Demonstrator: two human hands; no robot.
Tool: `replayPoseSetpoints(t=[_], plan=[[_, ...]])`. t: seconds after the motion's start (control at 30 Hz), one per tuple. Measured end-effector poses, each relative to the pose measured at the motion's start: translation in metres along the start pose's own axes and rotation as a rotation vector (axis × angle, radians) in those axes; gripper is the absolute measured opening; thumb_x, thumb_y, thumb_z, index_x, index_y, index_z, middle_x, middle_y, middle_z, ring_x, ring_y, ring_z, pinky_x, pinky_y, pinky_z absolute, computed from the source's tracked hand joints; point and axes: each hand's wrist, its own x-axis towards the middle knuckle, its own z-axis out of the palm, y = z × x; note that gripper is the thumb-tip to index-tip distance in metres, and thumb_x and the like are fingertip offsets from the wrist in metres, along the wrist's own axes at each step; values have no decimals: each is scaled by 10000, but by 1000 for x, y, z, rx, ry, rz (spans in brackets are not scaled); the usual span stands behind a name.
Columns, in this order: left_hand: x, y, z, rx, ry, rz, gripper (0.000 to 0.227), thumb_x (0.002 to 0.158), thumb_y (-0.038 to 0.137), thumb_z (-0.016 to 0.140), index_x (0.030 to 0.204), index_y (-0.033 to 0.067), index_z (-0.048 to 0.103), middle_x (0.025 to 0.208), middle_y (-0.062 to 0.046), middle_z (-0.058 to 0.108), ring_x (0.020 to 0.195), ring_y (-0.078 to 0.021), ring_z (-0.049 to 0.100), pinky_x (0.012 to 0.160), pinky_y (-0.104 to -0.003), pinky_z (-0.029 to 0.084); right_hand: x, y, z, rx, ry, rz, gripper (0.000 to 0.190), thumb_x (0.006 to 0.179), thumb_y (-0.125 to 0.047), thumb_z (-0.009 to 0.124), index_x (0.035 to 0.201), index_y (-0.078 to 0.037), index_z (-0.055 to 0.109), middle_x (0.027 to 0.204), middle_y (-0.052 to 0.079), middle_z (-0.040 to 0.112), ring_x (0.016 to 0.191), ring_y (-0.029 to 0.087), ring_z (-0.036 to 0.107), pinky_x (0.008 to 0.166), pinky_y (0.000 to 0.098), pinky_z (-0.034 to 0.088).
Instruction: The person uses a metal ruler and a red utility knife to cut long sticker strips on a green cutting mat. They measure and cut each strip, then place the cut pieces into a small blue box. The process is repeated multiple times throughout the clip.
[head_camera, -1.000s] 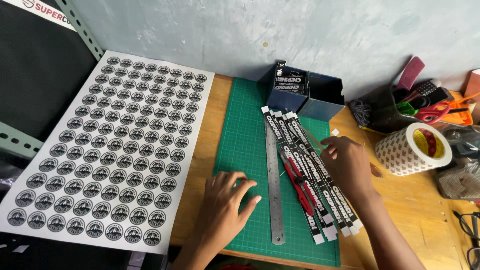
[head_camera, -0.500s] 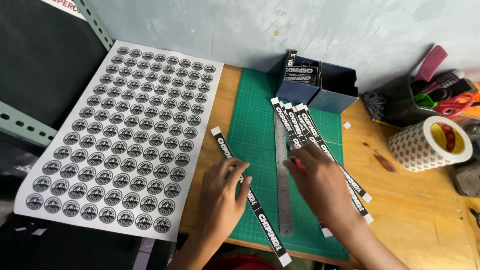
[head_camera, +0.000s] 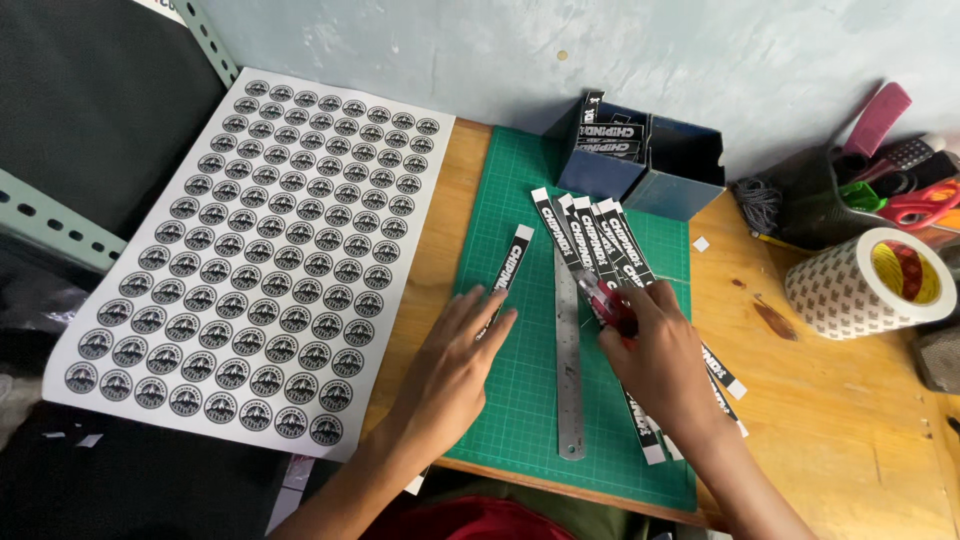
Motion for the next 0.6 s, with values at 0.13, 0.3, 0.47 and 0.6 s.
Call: replayPoseSetpoints(t=[0.13,0.3,0.47,0.6], plan=[[3,-3,-7,156,-89,36,782,631,-213,649,1392,-71,541,1469,-238,527,1382,-420,447,1177,-551,341,-7,-20,0,83,-38,-6,220,847,-118,558,1057,-55,540,991,168,525,757,458,564,669,574,416],[8,-4,-20,190,-62,73,605,672,-273,610,1240,-69,646,1327,-184,655,1234,-378,546,977,-477,500,-23,-34,12,-67,-156,8,528,875,-534,725,1240,-169,607,1084,83,600,834,431,680,629,595,528],[1,2,-3,193,-31,35,691,684,-236,607,1350,-57,573,1399,-201,595,1196,-357,527,936,-463,496,-19,-32,5,-181,-194,32,433,900,-378,712,1278,-197,605,1049,91,604,732,448,691,578,592,534],[-8,8,16,239,5,-4,762,704,-134,636,1448,-40,499,1486,-257,522,1289,-398,508,1030,-501,471,-19,-32,10,-370,-202,-19,389,877,-288,714,1196,-155,534,947,124,593,612,432,679,485,540,521]])
